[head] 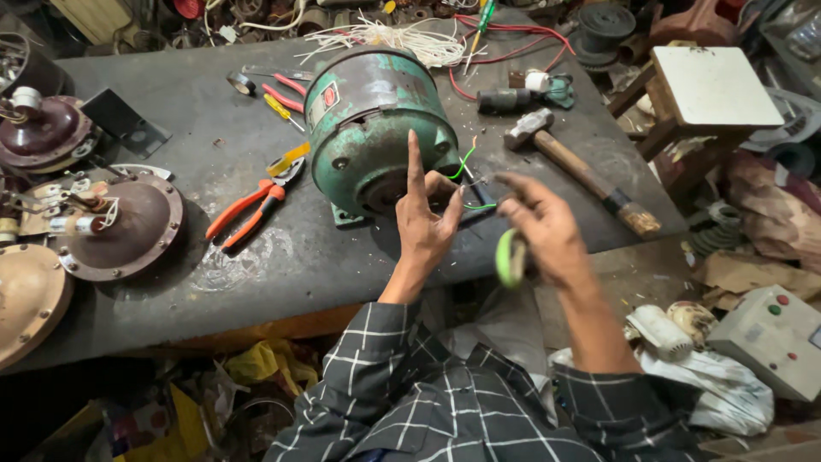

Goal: The person uses pliers and a hammer to loosen and remove a bolt from the side of a green electric motor. They then use scissors to trim the insulation from several wires protruding from the motor's terminal box and separate the strands by hand.

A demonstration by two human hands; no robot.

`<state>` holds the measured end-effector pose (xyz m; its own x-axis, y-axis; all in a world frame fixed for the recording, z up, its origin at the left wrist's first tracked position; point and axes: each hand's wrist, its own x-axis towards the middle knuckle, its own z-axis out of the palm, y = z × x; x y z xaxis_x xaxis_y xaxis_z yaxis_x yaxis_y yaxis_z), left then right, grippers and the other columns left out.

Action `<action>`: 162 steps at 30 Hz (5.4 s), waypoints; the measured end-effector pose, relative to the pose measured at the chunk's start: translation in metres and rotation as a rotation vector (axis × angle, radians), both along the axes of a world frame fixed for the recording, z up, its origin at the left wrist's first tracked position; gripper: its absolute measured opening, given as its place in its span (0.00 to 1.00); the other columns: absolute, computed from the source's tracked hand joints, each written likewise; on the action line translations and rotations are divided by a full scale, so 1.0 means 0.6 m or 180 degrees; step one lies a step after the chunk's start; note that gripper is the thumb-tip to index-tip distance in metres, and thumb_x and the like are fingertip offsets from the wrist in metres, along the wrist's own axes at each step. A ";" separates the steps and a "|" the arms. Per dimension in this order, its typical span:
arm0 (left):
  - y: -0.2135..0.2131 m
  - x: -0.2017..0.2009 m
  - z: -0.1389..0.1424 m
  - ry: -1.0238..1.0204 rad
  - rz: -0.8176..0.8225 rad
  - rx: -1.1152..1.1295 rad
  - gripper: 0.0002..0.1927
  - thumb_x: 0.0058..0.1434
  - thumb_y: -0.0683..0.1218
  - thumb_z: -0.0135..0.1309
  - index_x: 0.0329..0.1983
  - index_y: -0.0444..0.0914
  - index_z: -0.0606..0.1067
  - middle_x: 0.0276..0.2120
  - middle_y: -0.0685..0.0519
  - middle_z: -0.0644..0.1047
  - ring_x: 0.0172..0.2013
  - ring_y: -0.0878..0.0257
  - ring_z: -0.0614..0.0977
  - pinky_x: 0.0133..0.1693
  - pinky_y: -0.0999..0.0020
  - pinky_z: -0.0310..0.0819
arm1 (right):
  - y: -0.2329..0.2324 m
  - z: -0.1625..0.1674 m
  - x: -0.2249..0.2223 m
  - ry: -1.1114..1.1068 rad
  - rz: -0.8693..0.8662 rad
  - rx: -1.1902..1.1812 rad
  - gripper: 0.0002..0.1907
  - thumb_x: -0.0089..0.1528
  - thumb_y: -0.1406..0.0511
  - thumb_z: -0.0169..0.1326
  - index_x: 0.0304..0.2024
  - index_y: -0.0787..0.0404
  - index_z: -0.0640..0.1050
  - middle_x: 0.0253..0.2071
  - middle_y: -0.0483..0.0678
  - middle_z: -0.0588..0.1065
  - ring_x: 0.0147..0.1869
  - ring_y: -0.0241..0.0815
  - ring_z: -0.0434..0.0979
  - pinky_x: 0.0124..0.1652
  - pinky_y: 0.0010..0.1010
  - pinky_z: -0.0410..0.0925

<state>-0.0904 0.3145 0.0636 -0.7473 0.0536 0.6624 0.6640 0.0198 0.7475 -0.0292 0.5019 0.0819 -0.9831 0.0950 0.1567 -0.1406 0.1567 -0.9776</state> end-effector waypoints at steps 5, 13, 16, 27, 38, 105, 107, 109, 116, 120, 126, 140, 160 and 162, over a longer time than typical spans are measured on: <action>0.002 -0.004 0.000 0.0077 0.0014 0.0015 0.54 0.61 0.33 0.58 0.82 0.41 0.39 0.29 0.52 0.79 0.28 0.63 0.81 0.38 0.70 0.78 | -0.045 0.005 -0.008 -0.0105 0.0062 0.0076 0.20 0.67 0.66 0.52 0.61 0.64 0.75 0.41 0.39 0.74 0.41 0.27 0.70 0.37 0.19 0.65; 0.004 -0.003 -0.001 0.0006 -0.0010 -0.0033 0.54 0.61 0.33 0.58 0.82 0.42 0.39 0.29 0.52 0.79 0.28 0.63 0.81 0.38 0.70 0.78 | -0.036 -0.009 -0.021 -0.0018 0.0186 0.0025 0.18 0.69 0.66 0.52 0.60 0.65 0.75 0.41 0.41 0.73 0.41 0.28 0.67 0.38 0.21 0.64; 0.006 -0.008 -0.003 0.0066 -0.0048 -0.0068 0.54 0.61 0.33 0.58 0.82 0.42 0.39 0.30 0.52 0.79 0.29 0.64 0.81 0.39 0.70 0.79 | -0.034 -0.038 -0.024 0.0037 0.0166 -0.0573 0.17 0.69 0.67 0.51 0.60 0.65 0.74 0.46 0.41 0.74 0.45 0.27 0.71 0.41 0.20 0.67; -0.013 -0.027 0.003 -0.0104 -0.0385 -0.0215 0.52 0.62 0.31 0.60 0.82 0.41 0.44 0.33 0.52 0.81 0.31 0.64 0.83 0.42 0.71 0.79 | 0.134 -0.042 0.015 0.0248 -0.0392 -0.1002 0.18 0.71 0.67 0.52 0.63 0.63 0.71 0.47 0.49 0.73 0.45 0.34 0.72 0.39 0.23 0.66; -0.028 -0.038 0.008 0.0710 0.0111 -0.0889 0.44 0.60 0.34 0.61 0.78 0.41 0.57 0.41 0.51 0.84 0.39 0.58 0.87 0.44 0.68 0.80 | 0.135 0.071 0.004 0.0199 0.0975 0.0275 0.34 0.61 0.69 0.61 0.70 0.67 0.69 0.64 0.57 0.64 0.55 0.36 0.73 0.51 0.26 0.71; -0.039 -0.051 0.022 -0.0316 -0.0400 -0.0660 0.53 0.59 0.36 0.65 0.81 0.43 0.46 0.39 0.50 0.86 0.40 0.57 0.89 0.46 0.67 0.80 | 0.055 0.095 -0.191 0.2367 0.1465 0.2558 0.38 0.49 0.57 0.74 0.54 0.60 0.68 0.36 0.49 0.79 0.35 0.45 0.83 0.33 0.33 0.73; -0.039 -0.047 0.026 -0.0364 -0.0479 -0.0589 0.53 0.60 0.36 0.64 0.81 0.42 0.45 0.39 0.50 0.86 0.39 0.58 0.89 0.47 0.67 0.80 | 0.047 0.097 -0.191 0.2433 0.1467 0.2757 0.38 0.50 0.57 0.75 0.54 0.60 0.68 0.35 0.48 0.80 0.35 0.48 0.82 0.32 0.35 0.72; -0.037 -0.044 0.027 -0.0336 -0.0461 -0.0613 0.54 0.59 0.36 0.64 0.81 0.42 0.44 0.38 0.50 0.86 0.39 0.58 0.88 0.47 0.67 0.80 | 0.048 0.098 -0.187 0.2475 0.1523 0.2636 0.38 0.50 0.57 0.74 0.54 0.60 0.67 0.34 0.49 0.79 0.34 0.47 0.82 0.31 0.34 0.72; -0.028 -0.040 0.030 -0.0830 -0.0765 -0.0161 0.52 0.61 0.34 0.60 0.81 0.42 0.44 0.38 0.49 0.86 0.37 0.62 0.89 0.44 0.69 0.83 | 0.092 0.068 -0.147 0.2367 0.1398 0.2086 0.36 0.47 0.56 0.73 0.50 0.59 0.67 0.33 0.50 0.77 0.34 0.44 0.80 0.34 0.34 0.72; -0.030 -0.041 0.037 -0.0693 -0.0638 -0.0289 0.50 0.60 0.34 0.61 0.80 0.42 0.47 0.38 0.48 0.86 0.37 0.63 0.88 0.45 0.69 0.82 | 0.104 0.038 -0.083 0.1833 0.0413 0.1571 0.45 0.42 0.61 0.70 0.58 0.61 0.63 0.27 0.43 0.76 0.30 0.41 0.76 0.46 0.50 0.66; -0.021 -0.033 0.043 -0.0733 -0.0672 -0.0247 0.49 0.58 0.34 0.62 0.79 0.41 0.51 0.36 0.50 0.86 0.36 0.66 0.87 0.44 0.71 0.80 | 0.051 -0.013 -0.039 0.0403 -0.0778 0.0058 0.49 0.53 0.73 0.64 0.67 0.61 0.48 0.34 0.47 0.76 0.29 0.38 0.77 0.29 0.27 0.73; -0.005 -0.030 0.025 -0.0743 -0.0808 0.0109 0.49 0.59 0.30 0.59 0.81 0.41 0.50 0.36 0.51 0.83 0.37 0.66 0.84 0.46 0.70 0.81 | -0.045 -0.019 -0.065 0.0988 -0.0702 -0.0080 0.44 0.52 0.70 0.72 0.58 0.62 0.55 0.35 0.44 0.70 0.36 0.32 0.71 0.34 0.24 0.71; 0.008 -0.033 0.006 -0.0885 -0.0891 0.0631 0.51 0.62 0.31 0.56 0.81 0.40 0.42 0.38 0.46 0.84 0.39 0.63 0.85 0.48 0.68 0.80 | 0.067 -0.041 0.038 0.1282 -0.0103 0.0887 0.54 0.51 0.59 0.77 0.66 0.61 0.53 0.33 0.43 0.75 0.31 0.35 0.73 0.41 0.27 0.66; 0.005 -0.030 0.003 -0.0886 -0.1003 0.0684 0.51 0.63 0.31 0.57 0.82 0.40 0.42 0.38 0.46 0.83 0.40 0.63 0.85 0.49 0.68 0.79 | 0.082 -0.023 0.028 0.1213 0.0157 -0.0080 0.51 0.57 0.53 0.70 0.66 0.62 0.51 0.43 0.49 0.75 0.34 0.36 0.74 0.36 0.26 0.70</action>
<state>-0.1086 0.3174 0.0656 -0.8674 0.1899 0.4600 0.3865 -0.3252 0.8631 -0.0121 0.5509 0.0681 -0.8582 0.0574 0.5100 -0.5015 0.1173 -0.8572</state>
